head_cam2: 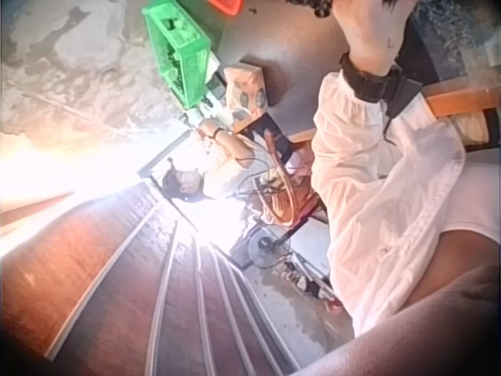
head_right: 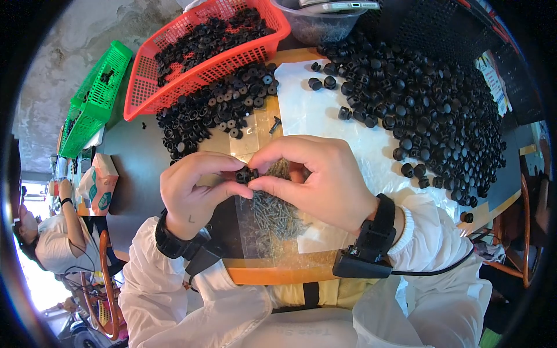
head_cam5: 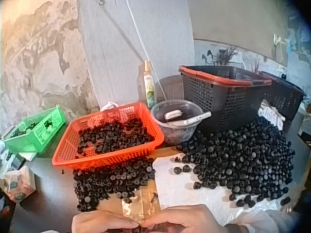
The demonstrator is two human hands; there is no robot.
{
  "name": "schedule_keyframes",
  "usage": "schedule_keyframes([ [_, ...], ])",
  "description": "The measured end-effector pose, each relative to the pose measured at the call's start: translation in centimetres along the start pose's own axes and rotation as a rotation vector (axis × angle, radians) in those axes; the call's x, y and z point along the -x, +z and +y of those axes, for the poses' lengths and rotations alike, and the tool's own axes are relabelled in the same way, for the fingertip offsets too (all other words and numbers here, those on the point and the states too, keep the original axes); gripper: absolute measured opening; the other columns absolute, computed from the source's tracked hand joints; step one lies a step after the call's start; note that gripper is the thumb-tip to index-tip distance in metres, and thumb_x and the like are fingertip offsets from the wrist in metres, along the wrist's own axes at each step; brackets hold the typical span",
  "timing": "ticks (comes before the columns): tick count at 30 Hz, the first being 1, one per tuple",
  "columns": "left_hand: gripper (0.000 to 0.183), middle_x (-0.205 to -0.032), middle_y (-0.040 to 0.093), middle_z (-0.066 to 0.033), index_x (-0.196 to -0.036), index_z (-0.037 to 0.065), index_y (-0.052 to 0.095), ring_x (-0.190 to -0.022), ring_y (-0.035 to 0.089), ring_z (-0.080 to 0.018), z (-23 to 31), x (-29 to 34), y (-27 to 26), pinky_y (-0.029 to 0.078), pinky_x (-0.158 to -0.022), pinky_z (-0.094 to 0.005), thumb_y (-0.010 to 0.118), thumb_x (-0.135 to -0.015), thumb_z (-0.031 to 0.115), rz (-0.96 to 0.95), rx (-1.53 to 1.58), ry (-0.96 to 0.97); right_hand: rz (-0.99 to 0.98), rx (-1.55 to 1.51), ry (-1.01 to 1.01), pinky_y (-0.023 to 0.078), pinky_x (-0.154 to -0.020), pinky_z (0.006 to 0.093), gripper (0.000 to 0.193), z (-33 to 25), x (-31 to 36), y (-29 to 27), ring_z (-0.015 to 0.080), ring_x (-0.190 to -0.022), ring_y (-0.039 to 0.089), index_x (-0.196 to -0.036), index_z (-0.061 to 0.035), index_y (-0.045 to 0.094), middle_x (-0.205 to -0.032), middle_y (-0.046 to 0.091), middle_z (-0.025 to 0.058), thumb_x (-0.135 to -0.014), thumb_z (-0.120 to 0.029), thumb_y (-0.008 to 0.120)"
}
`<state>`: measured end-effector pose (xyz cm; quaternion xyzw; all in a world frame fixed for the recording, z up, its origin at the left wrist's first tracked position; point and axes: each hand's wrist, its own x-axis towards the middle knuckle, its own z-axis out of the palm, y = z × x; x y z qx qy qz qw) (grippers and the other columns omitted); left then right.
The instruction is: Assembling small components by inserting a metal pin into a plastic circular piece.
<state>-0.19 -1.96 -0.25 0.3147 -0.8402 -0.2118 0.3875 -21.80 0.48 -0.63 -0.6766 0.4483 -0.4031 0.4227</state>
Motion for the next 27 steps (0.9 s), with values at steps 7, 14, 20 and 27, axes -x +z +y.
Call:
schedule_keyframes([
  [7, 0.037, -0.079, 0.069, -0.0075, -0.091, 0.005, 0.067, -0.063, 0.065, -0.0187, 0.0, 0.1, 0.4, 0.051, -0.056, -0.0268, 0.086, -0.062, 0.018, 0.073, 0.037, -0.007, 0.017, 0.013, -0.012, 0.039, -0.050, 0.0218, 0.023, 0.0, 0.0, -0.1, 0.0068, -0.053, 0.048, -0.097, -0.0094, 0.072, -0.086, 0.070, 0.0000, -0.076, -0.011, 0.078],
  [14, 0.037, -0.079, 0.069, -0.0082, -0.092, 0.005, 0.067, -0.064, 0.066, -0.0178, -0.1, 0.2, 0.4, 0.052, -0.057, -0.0258, 0.086, -0.062, 0.017, 0.042, 0.039, -0.001, 0.001, 0.007, -0.029, 0.040, -0.050, 0.0220, 0.023, 0.1, 0.0, 0.0, 0.0068, -0.053, 0.049, -0.097, -0.0086, 0.071, -0.084, 0.069, -0.0001, -0.075, -0.011, 0.079],
  [20, 0.031, -0.084, 0.071, -0.0104, -0.096, -0.003, 0.065, -0.075, 0.070, -0.0149, 1.4, 1.0, 1.0, 0.055, -0.066, -0.0248, 0.082, -0.072, 0.008, 0.033, 0.363, -0.277, 0.046, -0.077, -0.083, 0.043, -0.054, 0.0222, 0.022, 0.1, 0.3, 0.2, 0.0078, -0.059, 0.054, -0.095, -0.0067, 0.070, -0.084, 0.069, 0.0010, -0.074, -0.008, 0.079],
  [27, 0.027, -0.087, 0.071, -0.0119, -0.095, -0.005, 0.064, -0.078, 0.071, -0.0164, 1.7, 1.0, 0.8, 0.056, -0.069, -0.0253, 0.080, -0.076, 0.006, 0.053, 0.481, -0.328, -0.005, -0.173, -0.170, 0.048, -0.063, 0.0238, 0.022, -0.4, 0.2, -0.4, 0.0111, -0.073, 0.061, -0.094, -0.0052, 0.073, -0.088, 0.068, 0.0038, -0.073, 0.000, 0.078],
])
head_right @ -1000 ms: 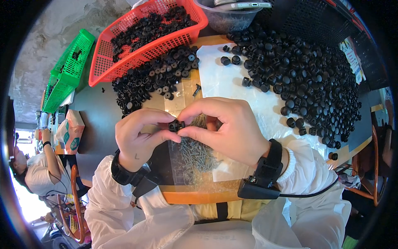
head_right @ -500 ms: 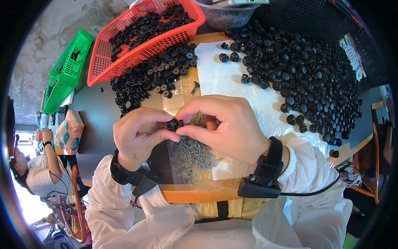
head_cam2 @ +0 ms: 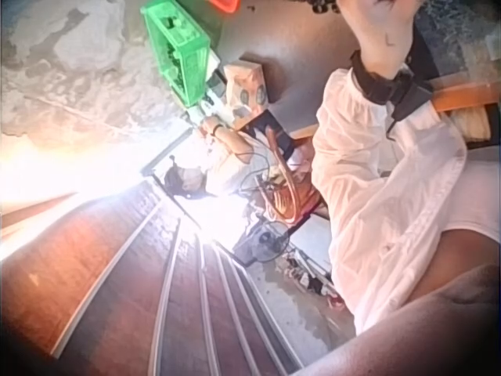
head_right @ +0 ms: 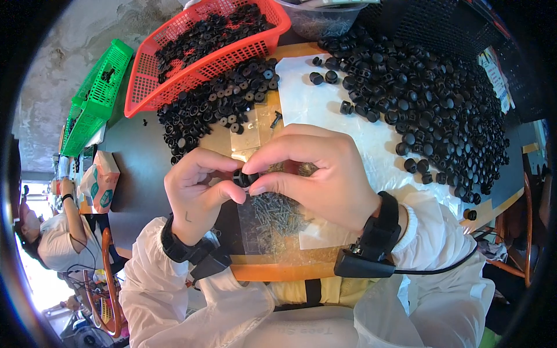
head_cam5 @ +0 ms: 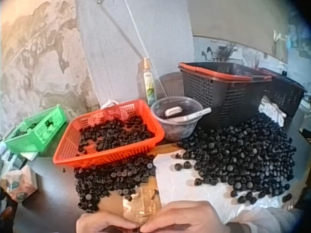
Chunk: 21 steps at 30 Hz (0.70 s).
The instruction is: Assembling small components by inserting a metal pin into a plastic circular piece.
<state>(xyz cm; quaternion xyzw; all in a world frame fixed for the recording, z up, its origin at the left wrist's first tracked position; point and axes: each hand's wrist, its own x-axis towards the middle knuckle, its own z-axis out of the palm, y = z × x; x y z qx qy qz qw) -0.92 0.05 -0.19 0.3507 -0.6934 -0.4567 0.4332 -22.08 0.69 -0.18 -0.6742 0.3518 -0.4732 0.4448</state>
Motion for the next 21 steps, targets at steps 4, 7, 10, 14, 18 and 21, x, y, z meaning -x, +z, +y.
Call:
schedule_keyframes([
  [4, 0.029, -0.086, 0.071, -0.0114, -0.094, -0.005, 0.064, -0.078, 0.071, -0.0160, -0.6, 0.0, -0.1, 0.056, -0.069, -0.0252, 0.081, -0.075, 0.009, 0.011, 0.031, -0.008, -0.025, -0.073, -0.051, 0.050, -0.069, 0.0238, 0.027, 0.7, -0.3, -0.1, 0.0122, -0.079, 0.062, -0.097, -0.0053, 0.075, -0.091, 0.068, 0.0049, -0.072, 0.003, 0.077],
  [7, 0.031, -0.085, 0.071, -0.0108, -0.093, -0.004, 0.064, -0.078, 0.071, -0.0154, -1.0, -0.2, -0.1, 0.055, -0.068, -0.0249, 0.082, -0.074, 0.011, 0.014, -0.024, 0.020, -0.034, -0.069, -0.029, 0.050, -0.071, 0.0242, 0.030, 0.7, -0.1, -0.1, 0.0133, -0.082, 0.063, -0.100, -0.0058, 0.075, -0.093, 0.067, 0.0057, -0.072, 0.006, 0.076],
  [10, 0.031, -0.085, 0.071, -0.0098, -0.093, -0.003, 0.064, -0.076, 0.070, -0.0140, -1.1, -0.1, -0.1, 0.055, -0.068, -0.0245, 0.083, -0.073, 0.012, -0.005, -0.027, 0.043, -0.025, -0.127, -0.035, 0.050, -0.072, 0.0239, 0.030, 0.8, 0.0, 0.0, 0.0139, -0.083, 0.063, -0.101, -0.0049, 0.075, -0.095, 0.067, 0.0065, -0.073, 0.007, 0.075],
  [14, 0.031, -0.085, 0.072, -0.0107, -0.092, -0.002, 0.066, -0.073, 0.069, -0.0140, -0.4, -0.2, -0.3, 0.055, -0.066, -0.0254, 0.084, -0.071, 0.013, -0.016, -0.138, 0.113, -0.050, -0.188, 0.061, 0.050, -0.075, 0.0237, 0.030, 0.9, 0.1, -0.1, 0.0126, -0.085, 0.062, -0.103, -0.0046, 0.074, -0.100, 0.066, 0.0053, -0.074, 0.005, 0.075],
  [18, 0.041, -0.083, 0.066, -0.0064, -0.090, 0.004, 0.072, -0.072, 0.061, -0.0156, -0.9, -0.9, -0.5, 0.048, -0.062, -0.0258, 0.086, -0.060, 0.027, -0.029, -0.229, 0.229, -0.095, -0.253, 0.294, 0.050, -0.079, 0.0241, 0.039, -0.1, -0.3, 0.0, 0.0114, -0.087, 0.061, -0.115, -0.0053, 0.068, -0.104, 0.065, 0.0044, -0.077, 0.002, 0.075],
  [21, 0.043, -0.080, 0.057, -0.0018, -0.090, 0.009, 0.075, -0.069, 0.053, -0.0142, -1.2, -0.9, -0.7, 0.040, -0.059, -0.0257, 0.083, -0.057, 0.035, 0.036, -0.373, 0.353, -0.178, -0.328, 0.332, 0.047, -0.081, 0.0273, 0.046, 0.7, -0.4, -0.1, 0.0144, -0.096, 0.057, -0.117, -0.0041, 0.067, -0.107, 0.062, 0.0052, -0.074, -0.009, 0.080],
])
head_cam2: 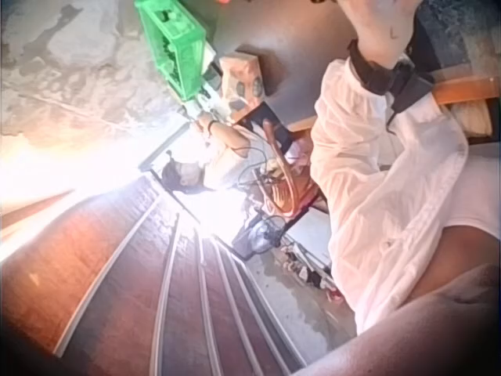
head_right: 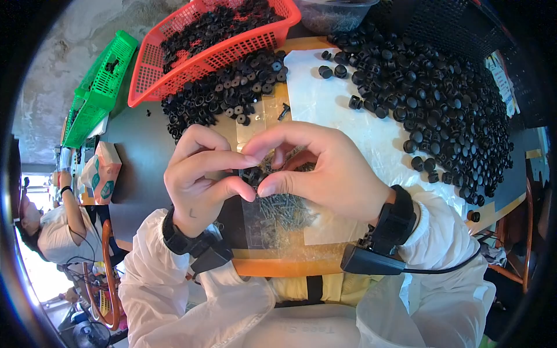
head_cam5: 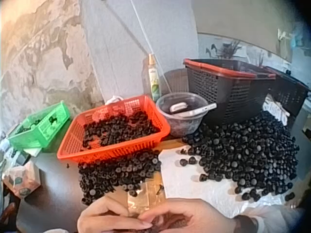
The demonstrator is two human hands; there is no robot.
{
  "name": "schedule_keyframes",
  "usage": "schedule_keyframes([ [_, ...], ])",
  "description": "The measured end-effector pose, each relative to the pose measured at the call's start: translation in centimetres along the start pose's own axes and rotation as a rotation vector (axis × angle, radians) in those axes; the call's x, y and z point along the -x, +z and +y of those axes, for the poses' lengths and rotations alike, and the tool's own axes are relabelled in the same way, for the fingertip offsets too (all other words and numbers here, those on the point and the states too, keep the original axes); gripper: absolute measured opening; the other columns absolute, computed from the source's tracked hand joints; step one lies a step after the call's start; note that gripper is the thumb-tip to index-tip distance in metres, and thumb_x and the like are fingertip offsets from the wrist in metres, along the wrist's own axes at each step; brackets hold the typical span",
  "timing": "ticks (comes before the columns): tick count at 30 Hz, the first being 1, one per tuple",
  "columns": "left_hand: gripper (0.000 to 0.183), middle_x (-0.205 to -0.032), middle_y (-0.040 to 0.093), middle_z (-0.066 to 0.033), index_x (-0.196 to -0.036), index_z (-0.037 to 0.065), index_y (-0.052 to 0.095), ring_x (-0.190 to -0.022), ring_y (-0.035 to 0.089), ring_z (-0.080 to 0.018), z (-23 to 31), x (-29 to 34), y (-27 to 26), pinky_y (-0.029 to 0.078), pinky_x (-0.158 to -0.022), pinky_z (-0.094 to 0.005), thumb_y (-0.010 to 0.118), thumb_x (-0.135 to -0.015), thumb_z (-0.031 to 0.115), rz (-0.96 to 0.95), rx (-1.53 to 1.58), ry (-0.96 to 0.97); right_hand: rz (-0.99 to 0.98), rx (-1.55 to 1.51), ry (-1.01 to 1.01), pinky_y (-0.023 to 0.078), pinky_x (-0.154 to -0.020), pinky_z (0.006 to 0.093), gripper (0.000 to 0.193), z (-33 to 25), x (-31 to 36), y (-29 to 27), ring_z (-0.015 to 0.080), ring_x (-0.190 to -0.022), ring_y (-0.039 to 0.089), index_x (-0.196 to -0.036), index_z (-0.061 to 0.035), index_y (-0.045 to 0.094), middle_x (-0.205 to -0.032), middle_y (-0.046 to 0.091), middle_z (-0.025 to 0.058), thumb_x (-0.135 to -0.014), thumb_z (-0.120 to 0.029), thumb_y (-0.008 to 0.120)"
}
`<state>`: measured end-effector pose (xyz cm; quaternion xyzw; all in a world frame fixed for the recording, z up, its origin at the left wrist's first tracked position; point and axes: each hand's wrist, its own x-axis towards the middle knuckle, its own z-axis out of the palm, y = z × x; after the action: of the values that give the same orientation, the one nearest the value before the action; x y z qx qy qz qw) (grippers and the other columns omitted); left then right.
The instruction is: Assembling small components by inserting a metal pin into a plastic circular piece.
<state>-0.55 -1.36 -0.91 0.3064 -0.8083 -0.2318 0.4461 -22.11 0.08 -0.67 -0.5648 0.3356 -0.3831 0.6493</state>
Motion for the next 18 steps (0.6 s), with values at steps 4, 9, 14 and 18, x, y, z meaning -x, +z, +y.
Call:
schedule_keyframes([
  [4, 0.042, -0.078, 0.046, 0.0013, -0.087, 0.011, 0.076, -0.066, 0.045, -0.0125, 0.07, -0.06, -0.01, 0.034, -0.057, -0.0245, 0.081, -0.057, 0.040, 0.019, -0.017, 0.033, -0.077, 0.053, -0.134, 0.050, -0.079, 0.0258, 0.039, 0.60, 0.01, -0.26, 0.0124, -0.087, 0.060, -0.117, -0.0039, 0.066, -0.105, 0.065, 0.0058, -0.079, 0.001, 0.073],
  [9, 0.043, -0.072, 0.044, 0.0041, -0.088, 0.012, 0.076, -0.063, 0.044, -0.0110, 0.46, 0.08, 0.00, 0.033, -0.055, -0.0241, 0.083, -0.054, 0.037, -0.014, -0.022, 0.035, -0.141, 0.097, -0.117, 0.051, -0.079, 0.0265, 0.031, 0.00, 0.04, -0.49, 0.0143, -0.090, 0.062, -0.112, 0.0005, 0.068, -0.103, 0.066, 0.0084, -0.082, 0.004, 0.069],
  [14, 0.044, -0.069, 0.046, 0.0053, -0.090, 0.013, 0.077, -0.060, 0.045, -0.0108, 0.67, 0.21, -0.14, 0.034, -0.054, -0.0244, 0.084, -0.051, 0.034, -0.039, -0.057, 0.063, -0.141, 0.062, -0.091, 0.052, -0.076, 0.0265, 0.030, 0.01, -0.02, -0.59, 0.0145, -0.086, 0.063, -0.109, 0.0012, 0.069, -0.096, 0.067, 0.0088, -0.079, 0.006, 0.068],
  [18, 0.044, -0.067, 0.047, 0.0048, -0.090, 0.012, 0.076, -0.059, 0.047, -0.0121, 0.67, 0.09, -0.06, 0.036, -0.053, -0.0250, 0.086, -0.049, 0.026, -0.047, -0.114, 0.132, -0.057, 0.078, -0.125, 0.051, -0.073, 0.0264, 0.029, 0.20, 0.12, -0.16, 0.0147, -0.082, 0.064, -0.103, 0.0014, 0.071, -0.091, 0.068, 0.0083, -0.075, 0.008, 0.070],
])
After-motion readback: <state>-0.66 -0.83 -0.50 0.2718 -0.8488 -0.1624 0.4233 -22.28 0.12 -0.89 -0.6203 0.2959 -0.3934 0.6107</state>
